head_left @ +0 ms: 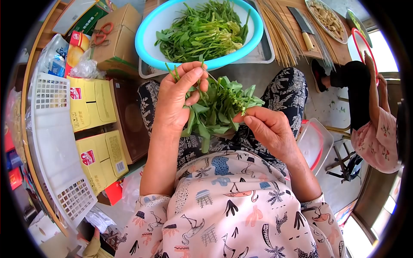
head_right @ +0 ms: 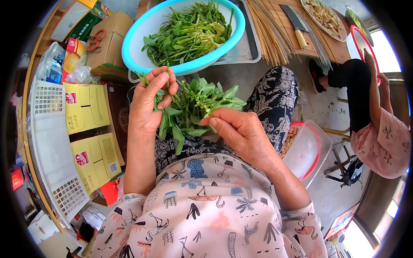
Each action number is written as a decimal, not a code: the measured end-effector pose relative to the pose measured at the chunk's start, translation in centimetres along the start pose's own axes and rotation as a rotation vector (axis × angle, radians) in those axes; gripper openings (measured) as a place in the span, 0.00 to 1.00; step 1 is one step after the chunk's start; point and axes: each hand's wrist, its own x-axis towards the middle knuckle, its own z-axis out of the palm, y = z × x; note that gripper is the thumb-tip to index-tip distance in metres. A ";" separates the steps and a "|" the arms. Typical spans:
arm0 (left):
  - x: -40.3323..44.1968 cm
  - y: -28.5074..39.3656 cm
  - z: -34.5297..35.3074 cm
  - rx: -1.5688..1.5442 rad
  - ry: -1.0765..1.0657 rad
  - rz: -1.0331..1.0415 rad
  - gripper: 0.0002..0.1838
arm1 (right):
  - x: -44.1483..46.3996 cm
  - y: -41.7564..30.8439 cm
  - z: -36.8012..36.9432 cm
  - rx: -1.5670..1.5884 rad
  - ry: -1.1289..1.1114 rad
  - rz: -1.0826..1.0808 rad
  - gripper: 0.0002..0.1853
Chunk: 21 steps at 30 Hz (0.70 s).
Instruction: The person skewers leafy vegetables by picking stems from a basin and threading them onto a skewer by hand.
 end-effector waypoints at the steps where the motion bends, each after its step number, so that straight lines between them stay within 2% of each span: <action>1: 0.0 0.0 -0.1 -0.003 -0.001 0.000 0.09 | 0.0 -0.3 0.0 0.006 -0.010 0.029 0.10; 8: 0.0 0.0 -0.3 -0.004 0.006 0.013 0.08 | 0.1 -0.3 0.3 0.027 -0.004 0.039 0.10; 11: -0.1 0.0 -0.4 0.023 0.008 0.016 0.11 | 0.1 -0.4 0.3 0.018 -0.005 0.041 0.10; 21: -0.3 0.3 -0.5 0.011 -0.017 0.001 0.08 | 0.1 -0.4 0.3 0.013 -0.016 0.042 0.10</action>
